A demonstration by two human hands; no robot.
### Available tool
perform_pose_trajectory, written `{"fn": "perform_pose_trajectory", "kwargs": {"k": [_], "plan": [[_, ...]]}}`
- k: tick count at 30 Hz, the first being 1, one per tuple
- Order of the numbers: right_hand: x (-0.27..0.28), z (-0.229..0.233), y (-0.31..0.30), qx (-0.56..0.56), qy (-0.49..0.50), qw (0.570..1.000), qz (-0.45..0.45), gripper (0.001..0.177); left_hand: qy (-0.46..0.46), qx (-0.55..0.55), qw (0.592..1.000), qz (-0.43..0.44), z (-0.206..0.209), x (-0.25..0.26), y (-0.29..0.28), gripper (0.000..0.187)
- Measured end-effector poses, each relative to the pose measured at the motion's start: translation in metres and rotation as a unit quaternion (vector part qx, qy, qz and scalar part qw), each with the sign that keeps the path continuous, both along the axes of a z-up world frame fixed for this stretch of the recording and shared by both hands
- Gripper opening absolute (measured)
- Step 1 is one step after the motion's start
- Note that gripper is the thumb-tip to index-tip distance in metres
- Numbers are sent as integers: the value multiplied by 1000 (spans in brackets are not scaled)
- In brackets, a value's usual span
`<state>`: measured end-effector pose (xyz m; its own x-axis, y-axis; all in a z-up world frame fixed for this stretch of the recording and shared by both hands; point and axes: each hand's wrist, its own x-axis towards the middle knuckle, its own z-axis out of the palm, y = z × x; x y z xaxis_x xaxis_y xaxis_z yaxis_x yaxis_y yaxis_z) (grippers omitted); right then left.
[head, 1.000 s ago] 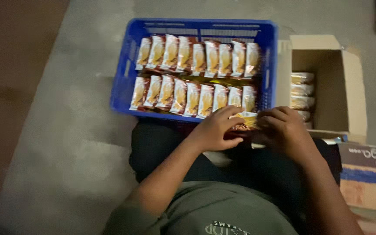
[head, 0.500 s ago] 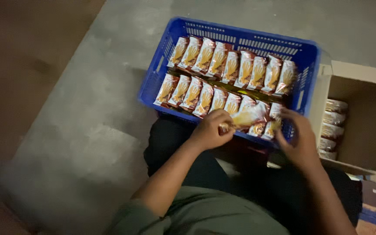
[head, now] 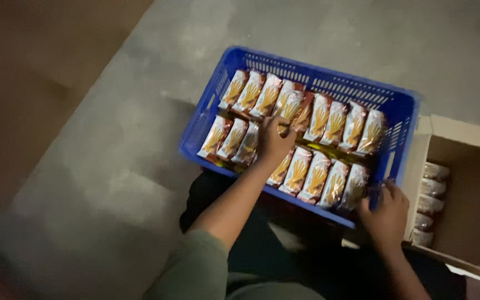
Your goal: The person transfers individually wrapped snack bars from a blue plastic basket into a cardboard box. They pick up the bars one by one and place them neatly in rows inside the box.
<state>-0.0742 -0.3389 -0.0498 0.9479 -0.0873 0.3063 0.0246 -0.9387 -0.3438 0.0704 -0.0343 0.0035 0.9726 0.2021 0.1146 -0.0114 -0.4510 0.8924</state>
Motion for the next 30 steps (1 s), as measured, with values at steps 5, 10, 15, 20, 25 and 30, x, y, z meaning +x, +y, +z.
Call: {"fn": "perform_pose_trajectory", "kwargs": {"k": [5, 10, 15, 20, 25, 30], "plan": [[0, 20, 12, 24, 81, 995, -43, 36, 27, 26, 999, -9, -16, 47, -26, 12], [-1, 29, 19, -6, 89, 994, -57, 27, -66, 89, 992, 52, -48, 71, -44, 17], [-2, 34, 21, -5, 103, 993, -54, 24, -73, 189, 977, 58, -76, 68, -41, 23], [-3, 37, 24, 16, 116, 991, -57, 20, 40, 221, 974, -3, -82, 70, -40, 32], [-4, 35, 22, -5, 87, 995, -45, 21, 9, 321, 946, -34, -90, 70, -49, 48], [-4, 33, 21, -7, 104, 993, -50, 21, 94, 356, 924, -101, -92, 78, -45, 68]]}}
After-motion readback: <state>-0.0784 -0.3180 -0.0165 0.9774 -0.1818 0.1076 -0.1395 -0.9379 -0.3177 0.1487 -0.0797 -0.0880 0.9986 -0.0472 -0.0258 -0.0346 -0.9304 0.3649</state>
